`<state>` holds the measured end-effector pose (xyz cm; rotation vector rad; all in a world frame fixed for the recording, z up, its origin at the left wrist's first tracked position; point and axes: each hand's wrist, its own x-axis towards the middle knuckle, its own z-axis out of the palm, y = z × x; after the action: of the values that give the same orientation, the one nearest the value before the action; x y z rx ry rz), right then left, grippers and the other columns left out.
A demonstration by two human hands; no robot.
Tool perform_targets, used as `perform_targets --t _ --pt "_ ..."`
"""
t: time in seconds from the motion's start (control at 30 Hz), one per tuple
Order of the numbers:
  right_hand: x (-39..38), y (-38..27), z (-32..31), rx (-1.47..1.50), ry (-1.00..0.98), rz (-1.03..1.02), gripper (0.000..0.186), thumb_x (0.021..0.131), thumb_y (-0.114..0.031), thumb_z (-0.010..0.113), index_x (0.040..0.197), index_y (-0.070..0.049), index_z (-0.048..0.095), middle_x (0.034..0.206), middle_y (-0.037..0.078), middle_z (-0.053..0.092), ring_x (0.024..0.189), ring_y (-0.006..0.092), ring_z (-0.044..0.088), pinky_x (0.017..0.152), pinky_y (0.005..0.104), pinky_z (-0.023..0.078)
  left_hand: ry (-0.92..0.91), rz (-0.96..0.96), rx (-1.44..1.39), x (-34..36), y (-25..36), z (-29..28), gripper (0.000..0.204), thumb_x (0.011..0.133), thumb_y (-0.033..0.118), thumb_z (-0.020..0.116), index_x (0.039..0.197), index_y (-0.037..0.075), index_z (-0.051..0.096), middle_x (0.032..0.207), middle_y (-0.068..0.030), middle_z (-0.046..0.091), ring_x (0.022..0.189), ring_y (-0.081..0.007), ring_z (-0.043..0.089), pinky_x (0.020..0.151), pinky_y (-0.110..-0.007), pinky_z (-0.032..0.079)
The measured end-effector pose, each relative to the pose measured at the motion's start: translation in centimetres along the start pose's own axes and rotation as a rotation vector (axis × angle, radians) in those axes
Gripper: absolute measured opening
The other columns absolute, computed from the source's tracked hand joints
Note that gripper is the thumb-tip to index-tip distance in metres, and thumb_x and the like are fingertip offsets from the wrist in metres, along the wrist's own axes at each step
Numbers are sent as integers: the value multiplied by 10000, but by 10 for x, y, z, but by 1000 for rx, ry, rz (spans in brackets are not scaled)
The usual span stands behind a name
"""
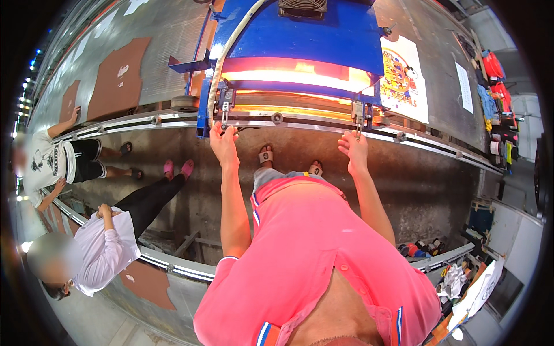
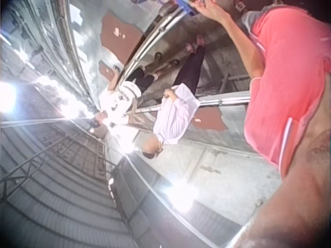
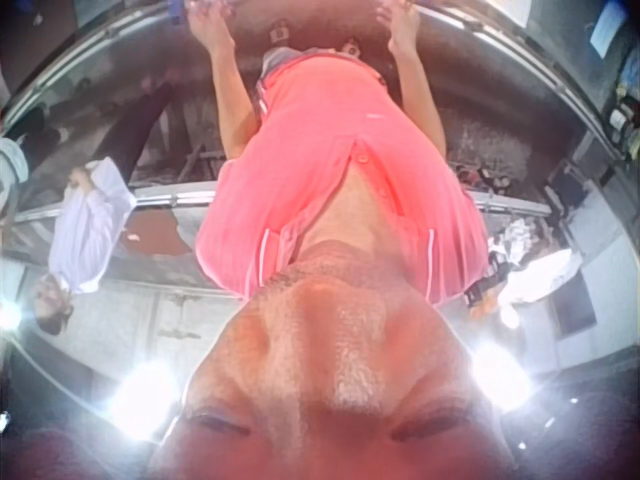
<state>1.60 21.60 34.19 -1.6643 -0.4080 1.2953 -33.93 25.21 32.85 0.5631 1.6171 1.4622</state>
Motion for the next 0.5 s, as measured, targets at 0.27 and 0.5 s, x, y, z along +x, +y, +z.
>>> perform_targets --t 0.27,0.5 --pt "-10 0 6 -87 -21 -72 570 923 -323 659 1312 34 444 1042 85 609 960 152 604 757 297 520 50 37 218 14 34 12 608 809 141 653 1326 -82 425 894 -79 596 735 -116 546 670 -266 454" --pt "-15 7 13 -106 -122 -28 615 933 -327 646 1354 53 409 1080 107 618 939 160 619 771 292 514 58 185 402 35 13 -1 547 801 179 648 1243 -71 443 754 -63 570 663 -139 531 667 -313 446"
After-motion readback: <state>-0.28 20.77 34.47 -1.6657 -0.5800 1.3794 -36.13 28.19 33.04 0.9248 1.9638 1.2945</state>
